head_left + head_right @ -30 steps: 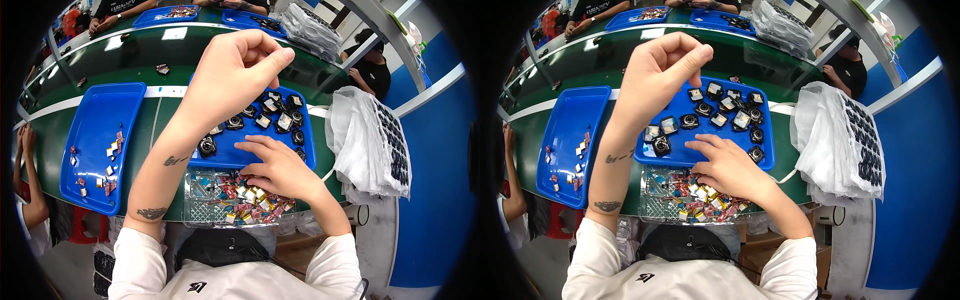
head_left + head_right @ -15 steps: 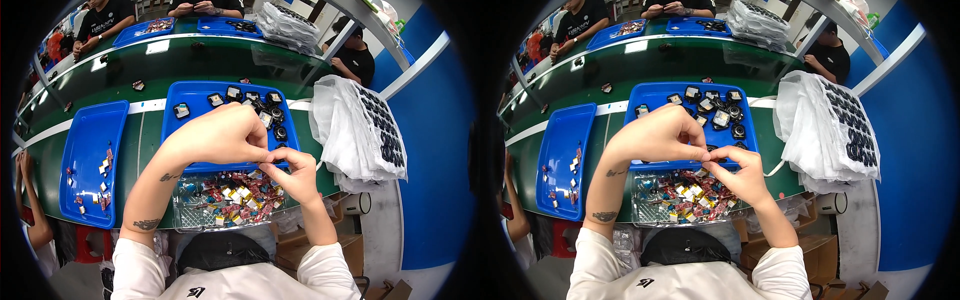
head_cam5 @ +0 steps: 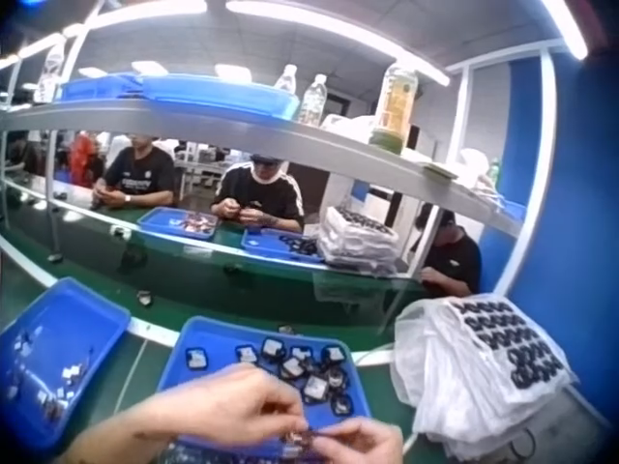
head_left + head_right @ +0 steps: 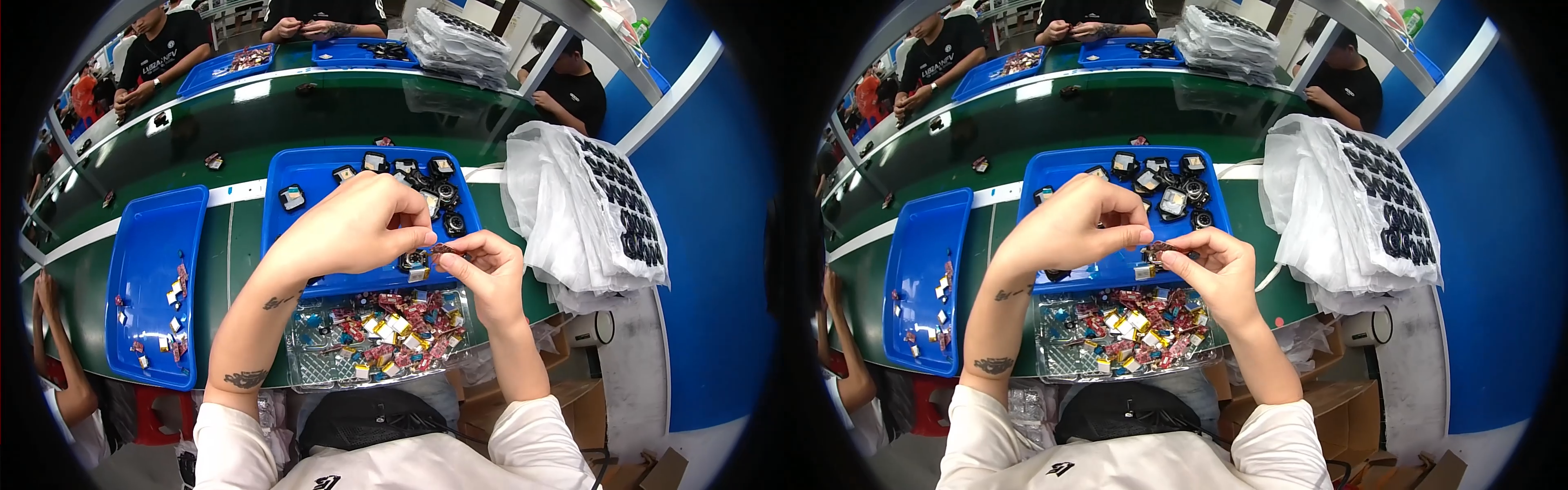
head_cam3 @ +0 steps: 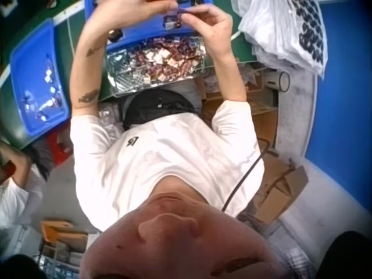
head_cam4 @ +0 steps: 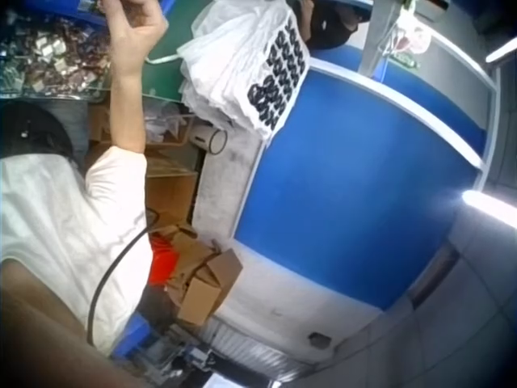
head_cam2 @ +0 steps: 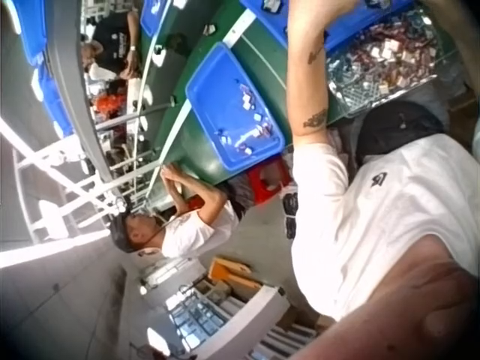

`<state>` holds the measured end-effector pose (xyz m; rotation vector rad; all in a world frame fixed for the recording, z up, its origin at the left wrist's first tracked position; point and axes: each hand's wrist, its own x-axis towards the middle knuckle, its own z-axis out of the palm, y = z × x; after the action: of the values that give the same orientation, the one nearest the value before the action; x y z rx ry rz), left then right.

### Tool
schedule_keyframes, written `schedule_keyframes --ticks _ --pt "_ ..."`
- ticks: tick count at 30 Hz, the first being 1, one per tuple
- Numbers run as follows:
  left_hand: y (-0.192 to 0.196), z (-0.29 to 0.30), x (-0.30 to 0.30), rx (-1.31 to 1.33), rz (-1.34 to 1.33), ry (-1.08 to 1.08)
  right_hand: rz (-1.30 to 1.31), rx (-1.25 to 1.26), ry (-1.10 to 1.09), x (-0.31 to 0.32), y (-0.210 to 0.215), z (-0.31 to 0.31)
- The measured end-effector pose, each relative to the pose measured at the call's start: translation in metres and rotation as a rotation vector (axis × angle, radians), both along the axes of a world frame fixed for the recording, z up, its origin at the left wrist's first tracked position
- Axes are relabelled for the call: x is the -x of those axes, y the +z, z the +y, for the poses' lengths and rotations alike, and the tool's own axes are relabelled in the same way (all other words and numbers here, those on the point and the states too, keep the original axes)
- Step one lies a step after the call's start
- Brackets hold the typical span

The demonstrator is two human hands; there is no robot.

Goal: Assembling small electronic switch components on an industrial assembly line.

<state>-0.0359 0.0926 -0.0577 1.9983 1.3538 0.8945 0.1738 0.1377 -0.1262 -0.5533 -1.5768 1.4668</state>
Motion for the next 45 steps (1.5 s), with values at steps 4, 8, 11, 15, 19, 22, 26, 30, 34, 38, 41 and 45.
schedule_keyframes --ticks 4,8,11,15,19,22,26,30,34,38,41,45 --pt "0.002 -0.001 -0.004 -0.06 -0.025 0.046 0.016 -0.001 -0.018 0.002 0.005 -0.002" --pt "-0.005 0.004 0.001 -0.137 0.121 -0.029 -0.016 -0.047 0.062 0.005 0.008 -0.004" --pt "-0.002 0.004 0.002 -0.082 0.046 -0.016 -0.019 0.168 0.137 0.005 0.015 -0.001" --pt "-0.004 0.004 -0.001 -0.021 -0.064 -0.005 -0.026 0.189 0.045 0.001 0.009 0.004" --pt "-0.012 0.008 -0.003 0.027 -0.029 -0.004 0.015 -0.252 -0.13 0.01 0.002 0.0" --pt "-0.013 0.009 -0.005 0.051 0.007 -0.016 -0.074 -0.425 -0.262 0.009 -0.003 0.001" --pt "-0.01 0.009 -0.009 0.005 -0.091 0.008 -0.013 -0.274 -0.232 0.006 0.003 -0.003" --pt "-0.013 0.01 -0.007 -0.034 -0.154 -0.054 0.096 0.011 -0.093 0.0 0.006 0.001" --pt "-0.009 0.008 -0.009 0.194 -0.409 -0.078 0.181 0.03 -0.028 -0.002 0.004 0.001" --pt "-0.01 0.009 -0.01 0.192 -0.459 -0.111 0.285 0.165 0.11 -0.006 0.002 0.001" --pt "-0.008 0.007 -0.009 0.243 -0.493 -0.142 0.352 0.21 0.182 -0.005 0.001 0.001" --pt "-0.008 0.006 -0.01 0.198 -0.45 -0.152 0.368 0.282 0.23 -0.006 0.002 -0.001"
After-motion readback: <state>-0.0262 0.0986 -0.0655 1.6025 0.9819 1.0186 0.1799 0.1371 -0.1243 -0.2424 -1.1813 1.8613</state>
